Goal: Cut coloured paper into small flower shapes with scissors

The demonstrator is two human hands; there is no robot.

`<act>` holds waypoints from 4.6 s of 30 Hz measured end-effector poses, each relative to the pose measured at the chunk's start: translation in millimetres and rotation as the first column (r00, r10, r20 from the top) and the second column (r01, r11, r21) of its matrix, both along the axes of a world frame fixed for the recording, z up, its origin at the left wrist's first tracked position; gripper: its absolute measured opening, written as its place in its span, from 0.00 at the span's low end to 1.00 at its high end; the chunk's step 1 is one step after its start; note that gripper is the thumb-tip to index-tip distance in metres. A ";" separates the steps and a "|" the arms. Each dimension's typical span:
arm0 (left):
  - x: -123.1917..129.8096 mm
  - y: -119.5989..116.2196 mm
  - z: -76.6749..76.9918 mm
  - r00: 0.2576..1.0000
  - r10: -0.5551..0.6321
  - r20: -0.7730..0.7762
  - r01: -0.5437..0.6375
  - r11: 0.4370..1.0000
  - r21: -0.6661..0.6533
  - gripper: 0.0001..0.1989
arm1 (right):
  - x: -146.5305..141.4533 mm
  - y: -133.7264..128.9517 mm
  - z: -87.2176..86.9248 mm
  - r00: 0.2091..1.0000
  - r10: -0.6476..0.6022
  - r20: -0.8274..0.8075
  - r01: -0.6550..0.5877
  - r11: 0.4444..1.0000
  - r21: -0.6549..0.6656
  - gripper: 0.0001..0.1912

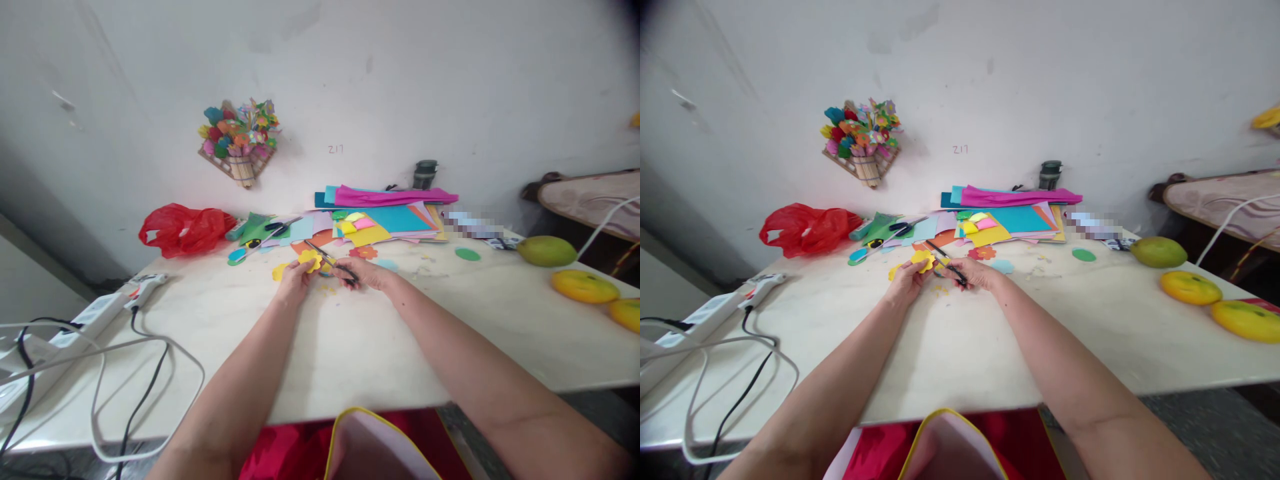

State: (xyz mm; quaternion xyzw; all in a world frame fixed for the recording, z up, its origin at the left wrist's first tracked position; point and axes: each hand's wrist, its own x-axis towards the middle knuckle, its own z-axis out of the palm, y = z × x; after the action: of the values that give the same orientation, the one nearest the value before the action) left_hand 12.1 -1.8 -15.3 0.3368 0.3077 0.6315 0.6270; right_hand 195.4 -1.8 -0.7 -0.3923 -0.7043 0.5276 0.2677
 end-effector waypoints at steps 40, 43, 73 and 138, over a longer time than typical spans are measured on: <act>-0.4 -2.5 2.0 1.000 0.011 -0.001 -0.011 0.999 -0.034 0.04 | 5.8 -0.2 2.5 0.998 0.058 -0.010 -0.058 0.998 -0.004 0.16; 0.4 -4.0 3.5 1.000 0.013 0.002 -0.012 1.000 -0.025 0.03 | 6.8 -1.2 2.9 0.998 0.058 -0.021 -0.058 0.998 0.003 0.17; 2.4 -7.9 4.0 0.932 -0.090 -0.351 0.133 0.986 0.100 0.16 | 6.3 4.5 4.2 0.991 -0.069 -0.115 0.069 0.998 -0.004 0.19; -3.9 -3.6 -1.5 0.925 -0.079 -0.373 0.118 0.990 0.083 0.15 | 7.4 3.1 6.8 1.000 -0.004 0.029 0.002 0.999 0.052 0.15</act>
State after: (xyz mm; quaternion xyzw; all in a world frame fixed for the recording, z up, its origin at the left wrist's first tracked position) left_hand 8.2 -5.4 -16.8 0.4962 0.3694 0.5399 0.5707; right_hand 202.9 1.3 6.1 -0.3940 -0.7211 0.5028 0.2684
